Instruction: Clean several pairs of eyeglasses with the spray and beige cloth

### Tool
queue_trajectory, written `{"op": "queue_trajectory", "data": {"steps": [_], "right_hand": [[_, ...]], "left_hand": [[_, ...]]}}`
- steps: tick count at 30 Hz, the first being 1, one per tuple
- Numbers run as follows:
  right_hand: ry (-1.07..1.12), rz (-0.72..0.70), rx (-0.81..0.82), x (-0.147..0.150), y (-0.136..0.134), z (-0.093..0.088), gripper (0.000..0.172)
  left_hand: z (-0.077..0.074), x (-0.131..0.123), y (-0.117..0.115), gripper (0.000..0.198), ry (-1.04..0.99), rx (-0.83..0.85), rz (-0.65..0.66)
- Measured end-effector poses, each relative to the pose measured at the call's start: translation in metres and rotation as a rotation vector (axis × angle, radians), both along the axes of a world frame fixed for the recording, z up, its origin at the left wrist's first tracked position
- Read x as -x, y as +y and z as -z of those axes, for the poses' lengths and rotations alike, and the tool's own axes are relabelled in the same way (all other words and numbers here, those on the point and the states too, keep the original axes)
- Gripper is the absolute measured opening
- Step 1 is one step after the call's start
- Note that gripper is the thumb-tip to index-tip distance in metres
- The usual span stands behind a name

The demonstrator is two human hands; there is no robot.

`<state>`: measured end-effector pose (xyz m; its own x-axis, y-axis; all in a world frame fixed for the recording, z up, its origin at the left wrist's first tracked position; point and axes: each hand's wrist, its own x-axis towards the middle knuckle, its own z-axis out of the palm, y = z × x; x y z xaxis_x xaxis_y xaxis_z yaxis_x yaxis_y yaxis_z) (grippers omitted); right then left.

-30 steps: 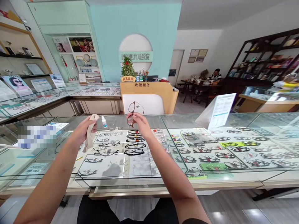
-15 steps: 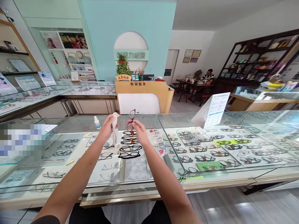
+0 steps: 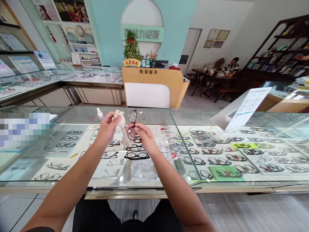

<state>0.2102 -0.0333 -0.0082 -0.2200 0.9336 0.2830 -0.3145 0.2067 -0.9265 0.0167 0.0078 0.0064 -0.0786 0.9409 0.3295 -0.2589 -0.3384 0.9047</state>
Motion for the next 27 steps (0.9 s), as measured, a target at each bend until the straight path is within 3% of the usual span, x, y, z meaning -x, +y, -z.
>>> {"op": "queue_trajectory", "data": {"steps": [7, 15, 20, 27], "right_hand": [[0.014, -0.033, -0.018, 0.0003, -0.0018, -0.0007, 0.028], [0.002, -0.043, -0.014, 0.0023, -0.0007, 0.0019, 0.030], [-0.045, -0.015, -0.049, 0.0018, 0.0004, 0.0012, 0.035], [-0.094, 0.022, -0.066, 0.0014, 0.0008, 0.0010, 0.033]], "left_hand": [[0.0017, 0.0047, 0.0051, 0.064, -0.060, 0.033, -0.078], [0.0007, 0.0025, 0.0067, 0.076, -0.098, 0.046, -0.043], [-0.0007, 0.0021, 0.0051, 0.074, -0.133, 0.048, -0.055], [0.0043, 0.0015, 0.0061, 0.063, -0.158, 0.037, 0.029]]}}
